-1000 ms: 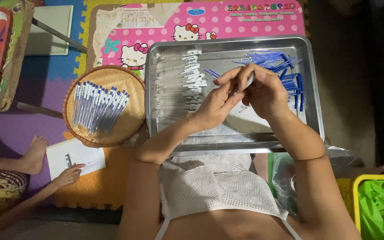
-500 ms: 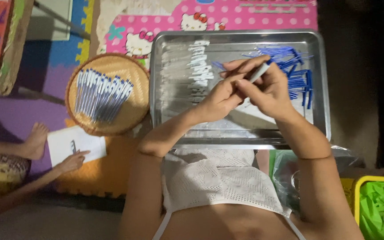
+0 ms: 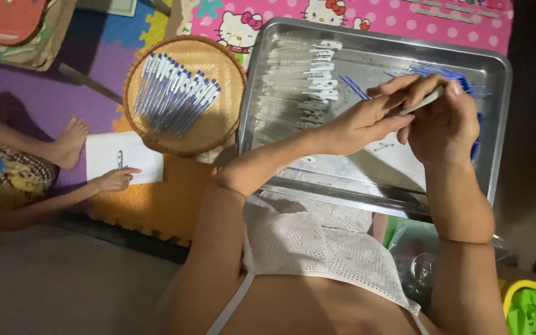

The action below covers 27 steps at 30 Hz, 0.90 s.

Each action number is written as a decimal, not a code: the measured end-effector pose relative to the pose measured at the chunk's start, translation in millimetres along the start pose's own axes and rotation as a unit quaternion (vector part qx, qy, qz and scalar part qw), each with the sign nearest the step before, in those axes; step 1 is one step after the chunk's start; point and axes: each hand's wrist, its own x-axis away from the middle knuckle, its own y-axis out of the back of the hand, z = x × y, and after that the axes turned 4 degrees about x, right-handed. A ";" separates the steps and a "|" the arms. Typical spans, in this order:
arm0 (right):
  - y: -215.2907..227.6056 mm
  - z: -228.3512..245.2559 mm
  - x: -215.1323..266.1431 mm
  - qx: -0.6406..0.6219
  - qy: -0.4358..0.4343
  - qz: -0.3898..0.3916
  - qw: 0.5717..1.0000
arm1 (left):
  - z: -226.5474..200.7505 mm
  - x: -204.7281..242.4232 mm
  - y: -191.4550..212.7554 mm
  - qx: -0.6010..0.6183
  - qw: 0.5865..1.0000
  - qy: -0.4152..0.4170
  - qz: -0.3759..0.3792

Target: Assembling pens by joining barrels and ink refills or caps on a metal tray while sitting on the floor.

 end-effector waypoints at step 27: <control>108.8 -69.7 14.5 0.290 0.004 0.005 0.957 | -26.9 271.2 205.4 -0.792 0.433 0.108 -0.417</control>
